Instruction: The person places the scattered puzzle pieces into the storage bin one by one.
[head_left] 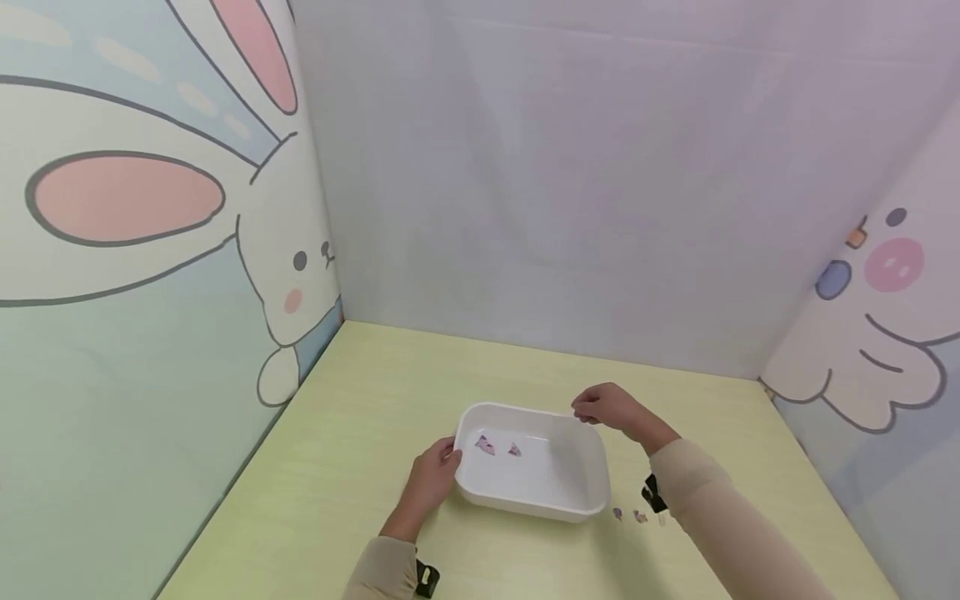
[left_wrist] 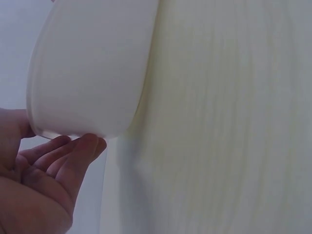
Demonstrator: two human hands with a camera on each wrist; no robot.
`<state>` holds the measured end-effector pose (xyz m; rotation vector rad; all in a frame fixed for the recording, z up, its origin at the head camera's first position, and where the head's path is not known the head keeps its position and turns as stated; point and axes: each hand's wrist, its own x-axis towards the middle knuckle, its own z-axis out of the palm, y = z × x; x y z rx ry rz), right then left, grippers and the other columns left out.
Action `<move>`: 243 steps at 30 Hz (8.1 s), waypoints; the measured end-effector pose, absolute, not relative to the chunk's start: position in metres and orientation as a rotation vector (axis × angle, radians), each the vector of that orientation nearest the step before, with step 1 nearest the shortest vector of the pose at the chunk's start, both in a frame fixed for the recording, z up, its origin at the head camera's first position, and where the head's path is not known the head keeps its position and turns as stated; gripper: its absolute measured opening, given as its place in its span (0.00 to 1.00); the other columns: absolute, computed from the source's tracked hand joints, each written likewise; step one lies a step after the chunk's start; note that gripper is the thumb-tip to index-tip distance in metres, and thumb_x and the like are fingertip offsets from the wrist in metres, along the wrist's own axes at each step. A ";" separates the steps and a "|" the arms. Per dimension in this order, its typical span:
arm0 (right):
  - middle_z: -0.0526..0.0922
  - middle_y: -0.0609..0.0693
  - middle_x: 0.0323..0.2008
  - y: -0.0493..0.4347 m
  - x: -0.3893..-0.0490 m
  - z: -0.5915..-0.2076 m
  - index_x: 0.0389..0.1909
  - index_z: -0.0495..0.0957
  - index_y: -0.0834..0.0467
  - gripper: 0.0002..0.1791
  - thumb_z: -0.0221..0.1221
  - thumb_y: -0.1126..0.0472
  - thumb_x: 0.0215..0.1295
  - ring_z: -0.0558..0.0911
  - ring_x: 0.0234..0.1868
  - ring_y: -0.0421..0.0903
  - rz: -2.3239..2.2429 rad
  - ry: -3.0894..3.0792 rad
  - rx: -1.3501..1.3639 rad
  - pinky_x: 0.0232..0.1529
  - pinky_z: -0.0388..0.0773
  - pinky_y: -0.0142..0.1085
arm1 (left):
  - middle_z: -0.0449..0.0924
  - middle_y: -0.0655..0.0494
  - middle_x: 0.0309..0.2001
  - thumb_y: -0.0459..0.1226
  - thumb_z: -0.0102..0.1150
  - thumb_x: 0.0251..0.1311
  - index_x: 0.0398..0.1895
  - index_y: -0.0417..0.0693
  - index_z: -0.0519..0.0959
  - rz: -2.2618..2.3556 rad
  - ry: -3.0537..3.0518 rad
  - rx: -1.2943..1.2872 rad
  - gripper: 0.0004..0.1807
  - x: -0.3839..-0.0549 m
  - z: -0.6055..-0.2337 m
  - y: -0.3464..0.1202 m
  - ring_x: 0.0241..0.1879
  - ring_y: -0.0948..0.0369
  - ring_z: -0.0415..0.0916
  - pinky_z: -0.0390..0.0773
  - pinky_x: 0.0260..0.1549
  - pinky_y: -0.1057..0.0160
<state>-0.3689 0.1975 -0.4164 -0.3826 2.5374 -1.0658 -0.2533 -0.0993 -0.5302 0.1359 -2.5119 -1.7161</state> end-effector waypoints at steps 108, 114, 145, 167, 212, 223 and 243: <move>0.75 0.45 0.24 0.331 -0.345 -0.497 0.25 0.77 0.56 0.10 0.68 0.60 0.59 0.71 0.26 0.44 -0.845 2.821 -0.387 0.26 0.70 0.36 | 0.76 0.37 0.57 0.36 0.50 0.70 0.64 0.33 0.70 -1.748 -2.534 0.167 0.22 -0.259 -0.533 -0.100 0.56 0.44 0.75 0.75 0.53 0.46; 0.76 0.46 0.25 0.318 -0.351 -0.481 0.27 0.78 0.57 0.09 0.67 0.59 0.61 0.72 0.27 0.44 -0.921 2.808 -0.421 0.27 0.71 0.37 | 0.76 0.37 0.57 0.37 0.50 0.70 0.63 0.33 0.70 -1.743 -2.536 0.163 0.22 -0.260 -0.533 -0.100 0.56 0.44 0.75 0.75 0.53 0.46; 0.77 0.46 0.26 0.217 -0.370 -0.442 0.29 0.79 0.57 0.08 0.66 0.58 0.62 0.72 0.28 0.44 -0.910 2.770 -0.548 0.27 0.72 0.36 | 0.77 0.37 0.56 0.36 0.50 0.70 0.63 0.33 0.71 -1.732 -2.524 0.180 0.22 -0.259 -0.534 -0.101 0.55 0.43 0.75 0.75 0.53 0.45; 0.77 0.43 0.23 0.164 -0.370 -0.465 0.25 0.80 0.56 0.07 0.68 0.65 0.58 0.73 0.26 0.41 -0.688 2.710 -0.615 0.27 0.73 0.34 | 0.77 0.37 0.56 0.36 0.50 0.70 0.62 0.33 0.72 -1.767 -2.512 0.160 0.21 -0.260 -0.536 -0.100 0.54 0.44 0.76 0.76 0.52 0.47; 0.76 0.47 0.18 0.138 -0.367 -0.492 0.19 0.78 0.62 0.14 0.56 0.64 0.64 0.73 0.20 0.39 -0.878 2.560 -0.085 0.22 0.72 0.28 | 0.78 0.37 0.55 0.35 0.52 0.69 0.61 0.32 0.72 -1.769 -2.483 0.112 0.21 -0.259 -0.538 -0.105 0.54 0.44 0.76 0.76 0.53 0.47; 0.81 0.59 0.34 0.172 -0.364 -0.463 0.42 0.78 0.76 0.18 0.50 0.62 0.74 0.80 0.34 0.47 -1.260 2.316 -0.048 0.44 0.81 0.43 | 0.78 0.37 0.55 0.35 0.51 0.69 0.61 0.32 0.73 -1.767 -2.496 0.114 0.21 -0.261 -0.537 -0.100 0.55 0.44 0.75 0.76 0.53 0.46; 0.82 0.54 0.38 0.248 -0.347 -0.427 0.49 0.75 0.77 0.19 0.51 0.61 0.74 0.80 0.46 0.56 -1.332 2.456 -0.277 0.50 0.79 0.45 | 0.76 0.39 0.57 0.38 0.50 0.70 0.63 0.34 0.71 -1.717 -2.539 0.204 0.22 -0.258 -0.535 -0.106 0.58 0.43 0.73 0.72 0.56 0.45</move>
